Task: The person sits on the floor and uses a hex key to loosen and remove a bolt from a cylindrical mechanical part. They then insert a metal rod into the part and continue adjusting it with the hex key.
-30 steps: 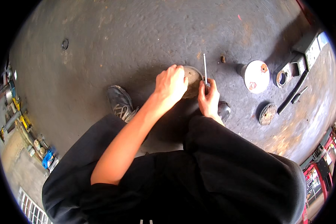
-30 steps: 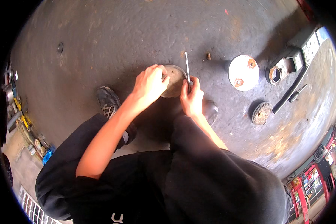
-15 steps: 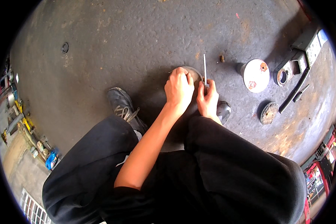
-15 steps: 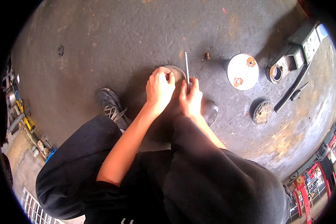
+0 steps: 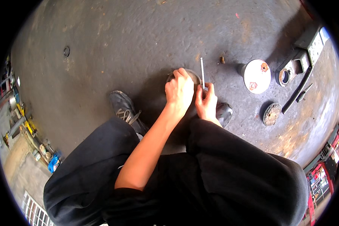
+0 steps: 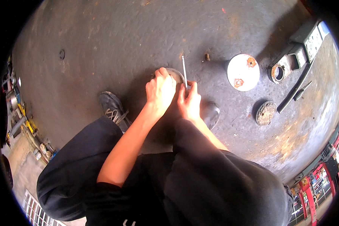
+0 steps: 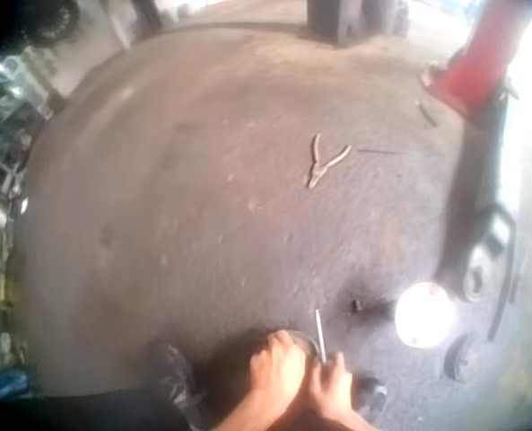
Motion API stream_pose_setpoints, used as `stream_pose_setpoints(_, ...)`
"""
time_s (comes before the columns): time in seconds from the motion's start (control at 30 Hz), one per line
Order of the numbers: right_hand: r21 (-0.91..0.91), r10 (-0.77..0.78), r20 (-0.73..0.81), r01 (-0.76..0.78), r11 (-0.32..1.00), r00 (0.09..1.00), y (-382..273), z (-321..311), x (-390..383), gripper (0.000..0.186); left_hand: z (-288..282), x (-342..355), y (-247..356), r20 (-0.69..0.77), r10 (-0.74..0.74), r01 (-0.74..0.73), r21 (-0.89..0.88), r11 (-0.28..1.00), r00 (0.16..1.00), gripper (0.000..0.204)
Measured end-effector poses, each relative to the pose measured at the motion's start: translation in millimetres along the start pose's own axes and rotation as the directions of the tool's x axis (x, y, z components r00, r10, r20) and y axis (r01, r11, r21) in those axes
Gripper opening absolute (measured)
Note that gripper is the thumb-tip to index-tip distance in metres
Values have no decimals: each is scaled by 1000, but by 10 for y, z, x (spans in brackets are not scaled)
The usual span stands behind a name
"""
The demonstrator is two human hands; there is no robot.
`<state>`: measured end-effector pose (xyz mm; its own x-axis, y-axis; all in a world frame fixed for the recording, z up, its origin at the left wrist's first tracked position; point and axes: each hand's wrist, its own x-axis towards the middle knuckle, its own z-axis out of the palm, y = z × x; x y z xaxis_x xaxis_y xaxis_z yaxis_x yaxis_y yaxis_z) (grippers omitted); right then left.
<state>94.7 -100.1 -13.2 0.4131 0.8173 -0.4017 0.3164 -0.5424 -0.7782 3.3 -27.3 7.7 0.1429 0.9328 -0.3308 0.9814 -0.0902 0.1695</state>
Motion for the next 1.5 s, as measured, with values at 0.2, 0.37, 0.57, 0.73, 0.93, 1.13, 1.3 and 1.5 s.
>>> stream_pose_setpoints(0.2,108,40,89,-49,993,995,-60,273,-209,25,41,25,-132,10,235,-220,385,896,972,27)
stream_pose_setpoints(0.37,230,127,315,-206,951,941,-44,465,-299,30,14,57,-391,5,481,-403,555,728,877,24)
stream_pose_setpoints(0.57,602,280,557,-612,514,782,-239,429,-345,17,-19,69,-598,40,623,-570,453,685,781,32)
stream_pose_setpoints(0.73,597,249,605,-637,487,757,-208,338,-319,17,28,86,-644,-82,588,-546,287,787,804,27)
stream_pose_setpoints(0.93,566,255,562,-590,576,787,-194,375,-307,21,204,51,-602,-245,334,-358,-59,932,910,21)
stream_pose_setpoints(1.13,550,306,576,-636,541,758,-260,325,-295,16,249,62,-467,-236,27,-92,-271,958,971,13)
stream_pose_setpoints(1.3,627,353,538,-643,440,766,-268,273,-176,12,111,59,-580,-324,48,-217,-509,833,945,14)
stream_pose_setpoints(1.5,641,332,535,-629,439,777,-195,229,-198,25,-353,164,-716,-395,-88,-208,-645,735,915,12)
